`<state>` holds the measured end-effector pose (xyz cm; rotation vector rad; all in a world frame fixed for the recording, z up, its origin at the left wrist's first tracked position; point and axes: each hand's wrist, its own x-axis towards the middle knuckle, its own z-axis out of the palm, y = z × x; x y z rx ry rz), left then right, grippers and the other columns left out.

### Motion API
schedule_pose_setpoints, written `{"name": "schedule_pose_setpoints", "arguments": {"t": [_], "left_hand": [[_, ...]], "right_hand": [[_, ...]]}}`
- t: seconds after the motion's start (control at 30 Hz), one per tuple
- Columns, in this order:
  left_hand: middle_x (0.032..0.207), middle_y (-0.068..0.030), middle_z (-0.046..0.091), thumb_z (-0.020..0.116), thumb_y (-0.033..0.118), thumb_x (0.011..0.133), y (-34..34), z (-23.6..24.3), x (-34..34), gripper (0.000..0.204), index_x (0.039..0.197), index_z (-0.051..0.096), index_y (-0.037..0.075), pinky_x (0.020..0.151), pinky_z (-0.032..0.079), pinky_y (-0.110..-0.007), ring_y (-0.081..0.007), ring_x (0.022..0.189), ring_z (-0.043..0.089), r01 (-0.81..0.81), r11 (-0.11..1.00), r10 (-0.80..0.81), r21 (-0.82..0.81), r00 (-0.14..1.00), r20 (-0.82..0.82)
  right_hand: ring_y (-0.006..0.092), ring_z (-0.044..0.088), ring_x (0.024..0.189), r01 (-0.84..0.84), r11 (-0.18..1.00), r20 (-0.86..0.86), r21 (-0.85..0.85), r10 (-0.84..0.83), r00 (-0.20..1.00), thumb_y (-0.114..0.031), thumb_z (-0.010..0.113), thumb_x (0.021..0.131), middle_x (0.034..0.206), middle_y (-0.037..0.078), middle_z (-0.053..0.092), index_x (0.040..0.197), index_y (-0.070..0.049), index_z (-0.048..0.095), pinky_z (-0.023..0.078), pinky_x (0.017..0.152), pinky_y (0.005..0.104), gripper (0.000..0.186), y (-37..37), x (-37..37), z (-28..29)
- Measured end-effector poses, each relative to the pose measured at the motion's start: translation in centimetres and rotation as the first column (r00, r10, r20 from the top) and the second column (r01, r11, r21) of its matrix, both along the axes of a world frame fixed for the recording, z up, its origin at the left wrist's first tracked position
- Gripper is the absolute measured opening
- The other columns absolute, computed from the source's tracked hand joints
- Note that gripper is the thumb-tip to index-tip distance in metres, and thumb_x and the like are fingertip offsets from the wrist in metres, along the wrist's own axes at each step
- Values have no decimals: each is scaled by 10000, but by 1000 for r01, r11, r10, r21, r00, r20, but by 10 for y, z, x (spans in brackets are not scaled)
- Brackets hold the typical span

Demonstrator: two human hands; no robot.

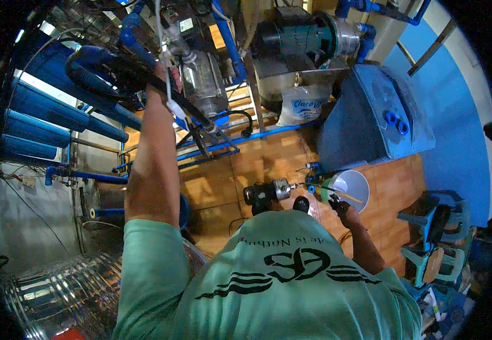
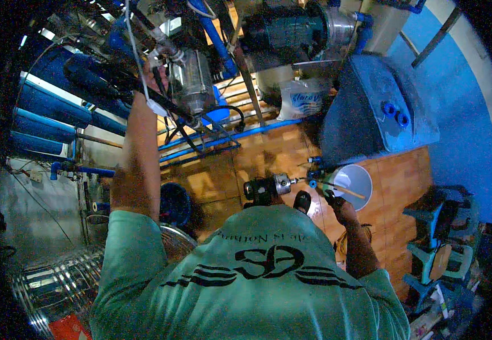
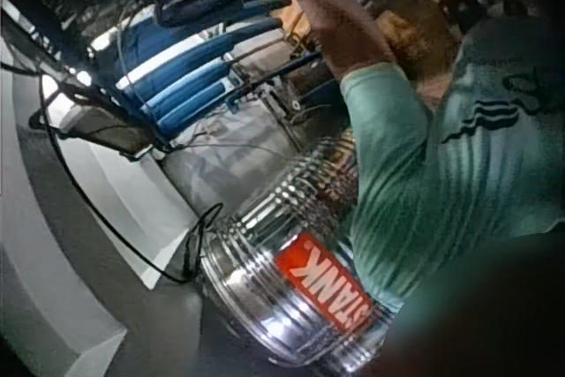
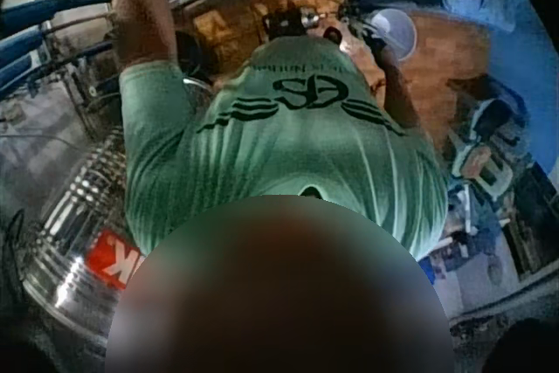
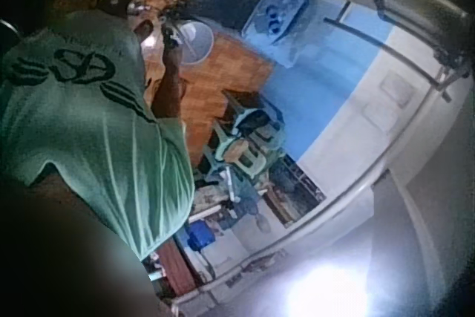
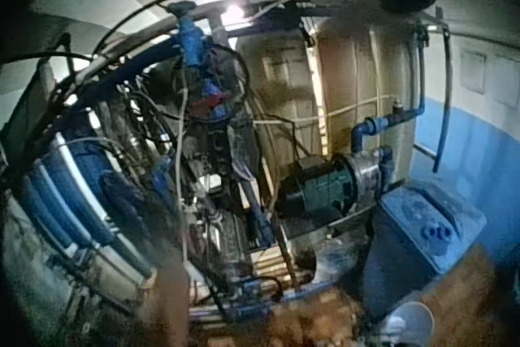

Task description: The person sits on the floor and uses a wrench to tighten connections on a water pump. They connect a hose to the pump and adjust various fittings on the surrounding blue pipes.

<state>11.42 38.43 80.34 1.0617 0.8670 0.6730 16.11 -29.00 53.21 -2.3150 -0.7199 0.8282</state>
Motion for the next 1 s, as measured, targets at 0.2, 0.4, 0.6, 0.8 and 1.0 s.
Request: {"name": "schedule_pose_setpoints", "arguments": {"t": [0.2,0.4,0.6,0.8,1.0], "left_hand": [[550,-24,504,593,552,877,25,-23,-9,439,768,537,131,348,395,-281,-148,400,467,138,982,-146,131,988,54],[696,-80,660,565,542,897,24,-29,-9,426,841,574,120,352,482,-296,-148,434,559,243,969,-247,50,935,253],[845,-67,683,539,478,920,35,-41,-8,377,989,610,114,391,492,-296,-162,545,617,137,956,-137,260,990,-17],[708,10,604,595,476,894,46,-26,-26,349,997,607,143,381,400,-221,-116,460,500,509,849,-418,-144,813,406],[666,4,555,580,543,877,19,-28,-11,427,953,580,123,451,451,-314,-133,510,515,261,964,-249,-48,954,169]], "right_hand": [[339,655,929,-86,946,-64,-312,69,996,-296,535,946,1005,168,683,1112,-58,641,509,803,404,309,-41,-21,12],[211,624,689,88,992,-35,-93,-92,995,-401,577,908,737,102,638,1022,-65,658,486,621,356,365,-105,-7,-25],[166,580,604,264,950,-217,-168,-297,930,-382,579,896,664,74,603,999,-49,660,453,551,327,359,-65,8,19],[153,561,579,29,999,-23,-37,-30,999,-375,577,894,659,60,603,984,-50,659,441,534,318,348,-63,15,-11],[169,567,599,43,989,-94,-143,-57,994,-400,569,893,703,83,616,956,-49,649,442,541,328,366,-79,15,-26]]}}
